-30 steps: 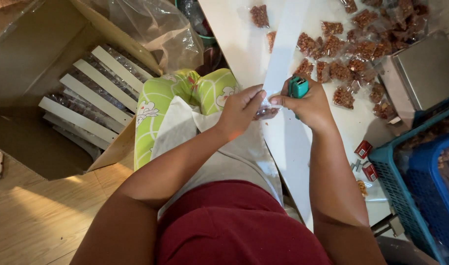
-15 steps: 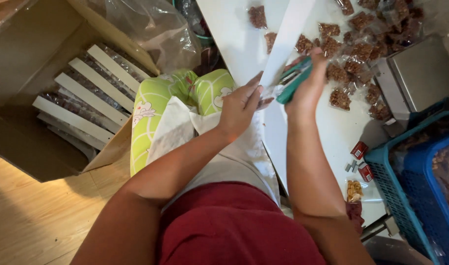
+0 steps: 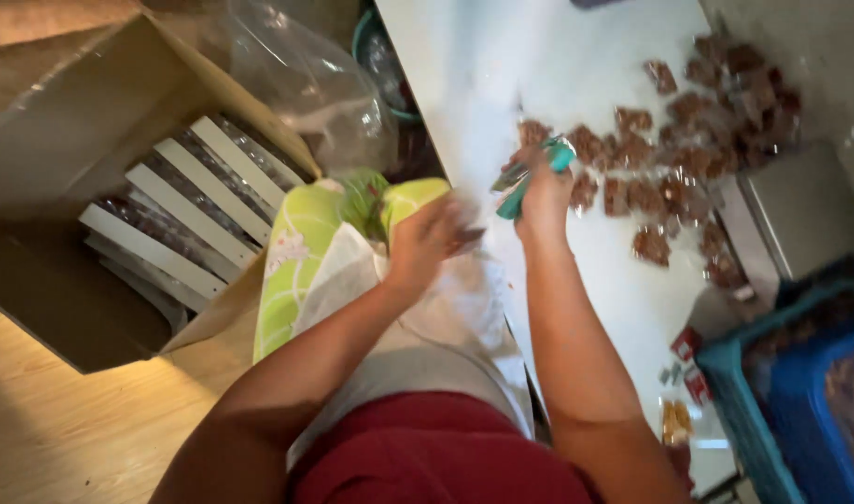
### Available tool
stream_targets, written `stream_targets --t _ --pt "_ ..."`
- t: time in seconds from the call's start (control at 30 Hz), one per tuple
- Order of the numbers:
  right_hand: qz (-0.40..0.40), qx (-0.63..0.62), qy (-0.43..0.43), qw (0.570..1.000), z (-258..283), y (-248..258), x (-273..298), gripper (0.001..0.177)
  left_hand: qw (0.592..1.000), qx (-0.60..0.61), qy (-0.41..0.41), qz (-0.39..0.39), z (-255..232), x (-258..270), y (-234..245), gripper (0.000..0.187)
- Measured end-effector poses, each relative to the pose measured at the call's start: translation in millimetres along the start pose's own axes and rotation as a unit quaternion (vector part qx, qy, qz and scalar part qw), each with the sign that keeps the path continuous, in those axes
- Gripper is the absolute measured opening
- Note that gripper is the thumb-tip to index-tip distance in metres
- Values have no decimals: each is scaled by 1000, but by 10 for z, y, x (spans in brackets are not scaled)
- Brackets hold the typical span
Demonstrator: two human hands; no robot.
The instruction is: Stapling small plastic bags containing nuts onto cardboard display strips for retail sale.
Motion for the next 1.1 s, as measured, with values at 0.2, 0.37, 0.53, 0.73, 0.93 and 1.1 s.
stream_targets --t 0.2,0.37,0.53,0.73,0.93,1.1 --pt "113 559 72 818 -147 -180 -1223 51 985 23 111 -133 -286 17 1042 40" --pt "220 799 80 553 -172 -67 -1096 76 980 98 132 -109 -361 143 1326 40" --pt "253 844 107 461 -165 669 -202 82 971 196 79 -113 -110 80 1283 39" --pt "156 738 278 594 -264 1941 385 60 976 168 134 -48 28 -51 933 31" --pt "21 705 302 641 -436 1858 426 36 961 241 131 -31 -174 -1 330 34" --pt "21 813 237 532 -798 1722 45 49 960 254 118 20 -859 280 71 42"
Point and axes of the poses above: each hand's wrist, its own x-axis away from the middle knuckle, its own y-axis out of the back of the hand, z = x × y, the point moved 1 cm from there along -x, towards the middle knuckle, and after that the axes turned 11 degrees about x, right-handed, at the moved point
